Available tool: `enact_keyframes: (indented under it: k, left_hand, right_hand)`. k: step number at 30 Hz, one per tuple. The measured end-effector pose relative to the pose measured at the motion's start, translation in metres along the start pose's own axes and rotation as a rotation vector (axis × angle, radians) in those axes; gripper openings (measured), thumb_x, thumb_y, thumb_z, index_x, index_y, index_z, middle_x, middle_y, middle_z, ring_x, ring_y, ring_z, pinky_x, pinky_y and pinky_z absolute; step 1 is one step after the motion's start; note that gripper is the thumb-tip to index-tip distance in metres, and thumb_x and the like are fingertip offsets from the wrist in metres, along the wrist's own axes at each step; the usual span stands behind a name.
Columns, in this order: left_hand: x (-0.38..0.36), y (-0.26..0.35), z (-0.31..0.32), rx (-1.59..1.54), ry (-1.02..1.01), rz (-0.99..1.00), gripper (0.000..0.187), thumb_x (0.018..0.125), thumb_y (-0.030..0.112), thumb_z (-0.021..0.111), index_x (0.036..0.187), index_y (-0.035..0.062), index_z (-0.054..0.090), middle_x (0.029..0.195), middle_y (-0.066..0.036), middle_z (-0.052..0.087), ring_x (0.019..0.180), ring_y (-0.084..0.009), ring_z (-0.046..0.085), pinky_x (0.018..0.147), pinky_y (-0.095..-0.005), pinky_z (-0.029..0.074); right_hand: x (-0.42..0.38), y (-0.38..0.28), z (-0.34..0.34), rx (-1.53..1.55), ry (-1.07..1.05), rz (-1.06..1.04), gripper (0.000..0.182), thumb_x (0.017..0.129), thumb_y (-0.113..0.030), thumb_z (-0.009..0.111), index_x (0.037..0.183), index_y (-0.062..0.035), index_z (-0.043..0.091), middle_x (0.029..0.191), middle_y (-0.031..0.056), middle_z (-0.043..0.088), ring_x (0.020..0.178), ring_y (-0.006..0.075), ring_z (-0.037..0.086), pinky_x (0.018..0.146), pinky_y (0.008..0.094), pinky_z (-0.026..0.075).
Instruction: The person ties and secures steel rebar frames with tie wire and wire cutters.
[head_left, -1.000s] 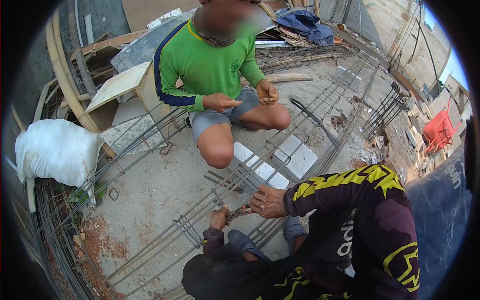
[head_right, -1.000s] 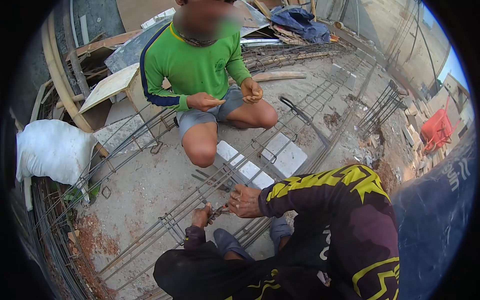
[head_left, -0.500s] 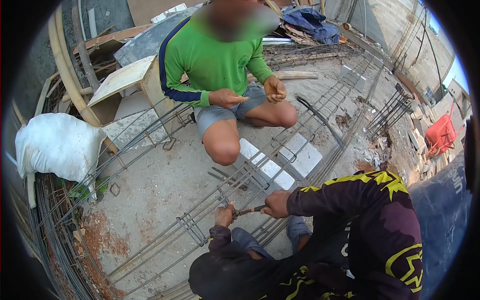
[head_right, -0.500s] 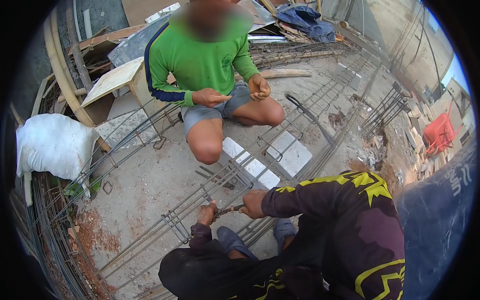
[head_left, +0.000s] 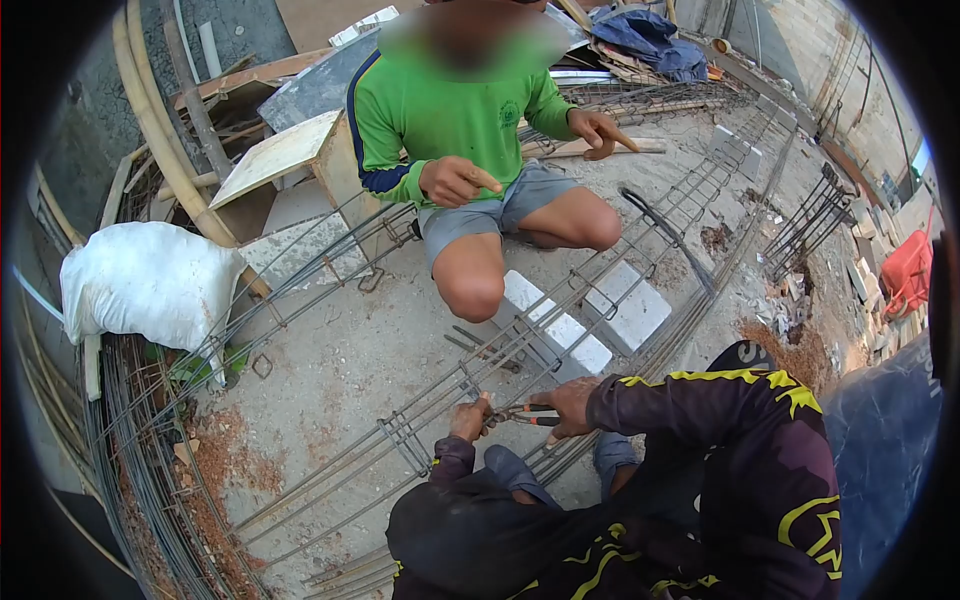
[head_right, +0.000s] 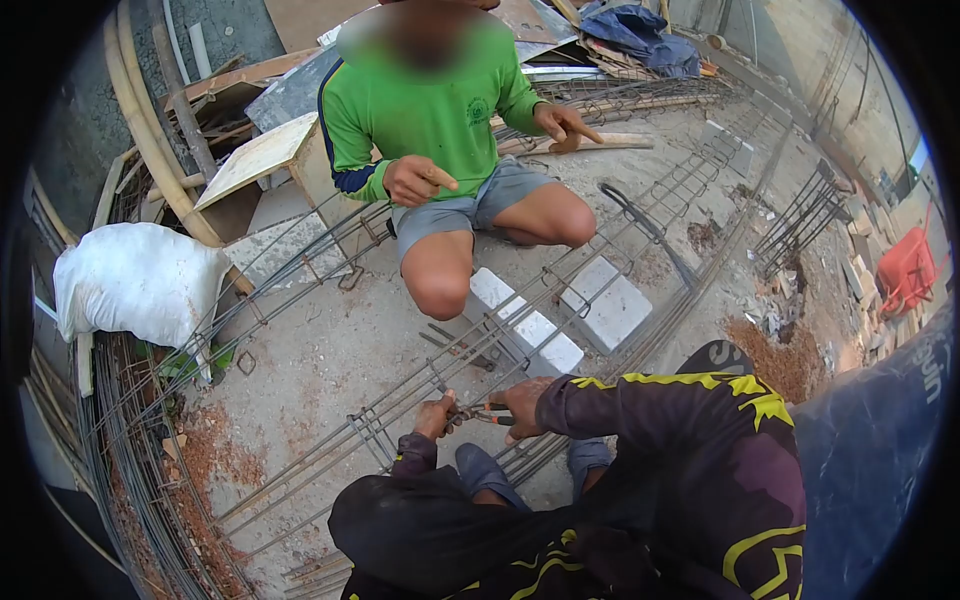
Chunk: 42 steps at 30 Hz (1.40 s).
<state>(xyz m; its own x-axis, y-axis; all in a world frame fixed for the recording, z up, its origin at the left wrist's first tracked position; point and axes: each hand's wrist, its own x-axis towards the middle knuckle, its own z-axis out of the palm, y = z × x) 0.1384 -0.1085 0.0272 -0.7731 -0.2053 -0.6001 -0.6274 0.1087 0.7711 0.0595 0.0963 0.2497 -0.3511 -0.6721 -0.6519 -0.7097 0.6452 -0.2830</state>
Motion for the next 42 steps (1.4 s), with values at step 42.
enact_keyframes:
  k: [42]
  left_hand:
    - [0.013, -0.009, 0.011, -0.457, 0.151, 0.106, 0.026, 0.095, 0.022, 0.051, 0.098, -0.0014, 0.063, 0.08, -0.011, 0.067, 0.075, -0.017, 0.065, 0.066, -0.0283, 0.053]
  right_hand:
    - [0.018, 0.082, 0.184, 1.465, -0.239, 0.338, 0.008, 0.087, -0.003, 0.052, 0.093, -0.0065, 0.048, 0.08, 0.0111, 0.059, 0.062, 0.0193, 0.062, 0.045, 0.0327, 0.049]
